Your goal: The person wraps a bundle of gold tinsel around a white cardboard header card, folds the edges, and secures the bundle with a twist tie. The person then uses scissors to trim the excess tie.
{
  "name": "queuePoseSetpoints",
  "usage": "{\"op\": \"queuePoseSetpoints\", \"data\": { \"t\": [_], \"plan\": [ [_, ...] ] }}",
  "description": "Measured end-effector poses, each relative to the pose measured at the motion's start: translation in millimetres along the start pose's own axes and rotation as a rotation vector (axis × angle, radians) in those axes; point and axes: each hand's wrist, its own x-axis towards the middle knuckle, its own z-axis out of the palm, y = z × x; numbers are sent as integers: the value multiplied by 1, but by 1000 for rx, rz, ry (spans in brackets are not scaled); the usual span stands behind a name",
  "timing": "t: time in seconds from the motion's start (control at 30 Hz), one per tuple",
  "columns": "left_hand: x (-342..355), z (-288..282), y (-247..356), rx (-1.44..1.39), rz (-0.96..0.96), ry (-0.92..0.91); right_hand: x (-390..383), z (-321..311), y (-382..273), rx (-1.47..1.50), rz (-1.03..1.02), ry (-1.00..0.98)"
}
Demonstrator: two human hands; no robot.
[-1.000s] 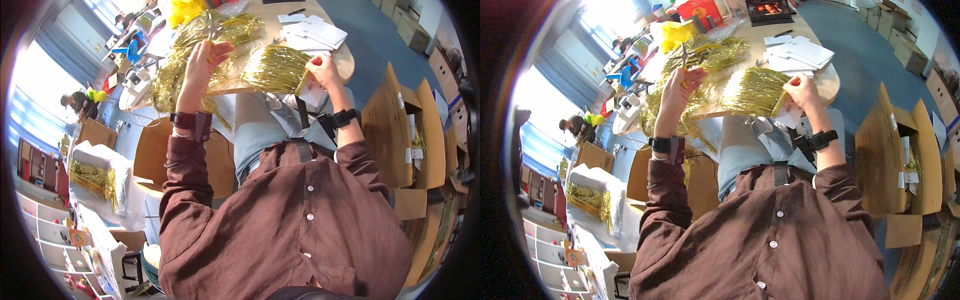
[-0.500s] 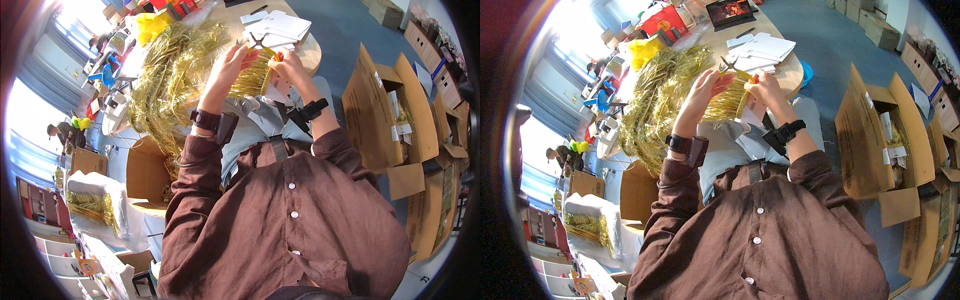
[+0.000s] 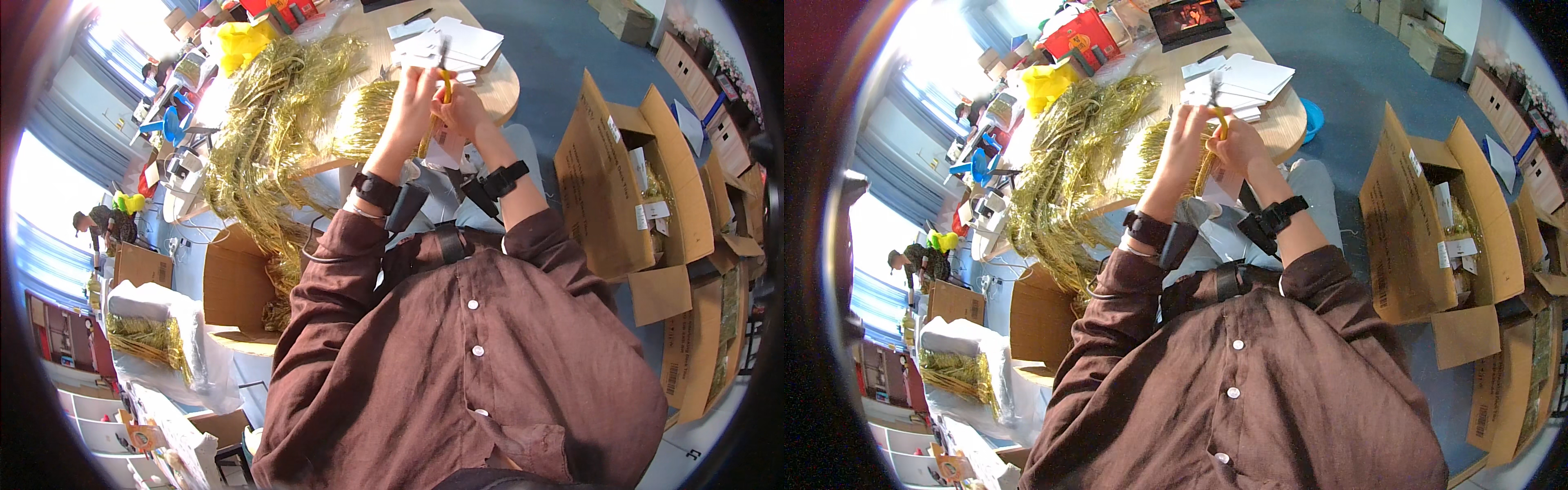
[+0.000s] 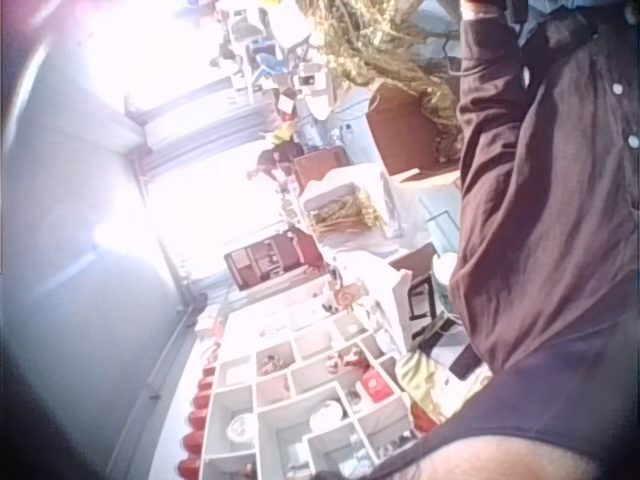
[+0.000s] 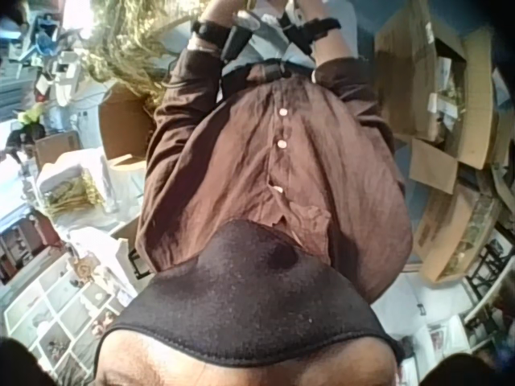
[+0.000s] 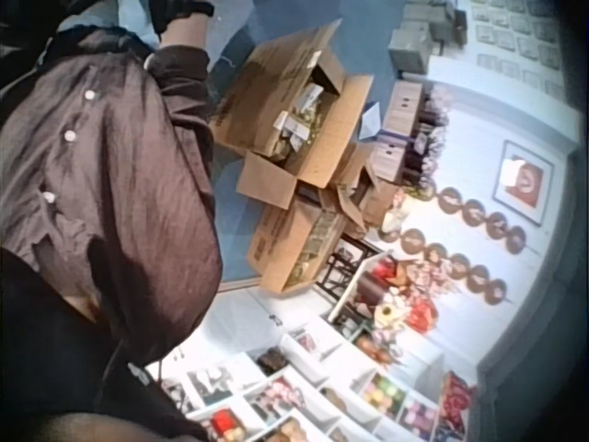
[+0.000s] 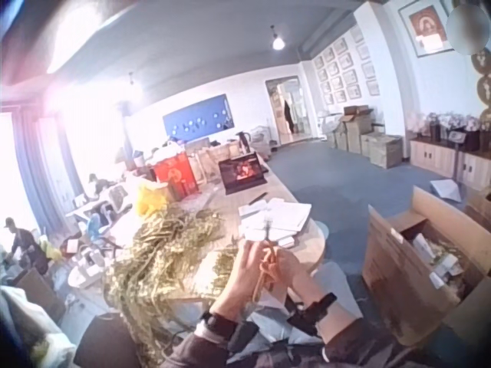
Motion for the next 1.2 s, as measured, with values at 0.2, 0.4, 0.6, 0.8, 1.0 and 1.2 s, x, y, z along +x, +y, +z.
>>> {"op": "queuePoseSetpoints", "data": {
  "t": [0.2, 0.4, 0.6, 0.8, 1.0, 1.2],
  "plan": [
    [-8, -55, 12, -244, -273, -27, -5, -7, -10, 156, 145, -27],
    [-14, -72, 7, 58, -506, -289, -5, -4, -9, 126, 110, 38],
    [-9, -70, 0, 244, -534, -329, -5, -2, -8, 184, 129, 42],
    [6, -69, -13, 223, -695, -360, -5, -1, -7, 220, 129, 36],
    [7, -68, -24, 322, -603, -372, -4, -1, -6, 210, 113, 33],
    [0, -60, -27, 492, -486, -304, -4, -4, -9, 165, 129, 34]
  ]
}}
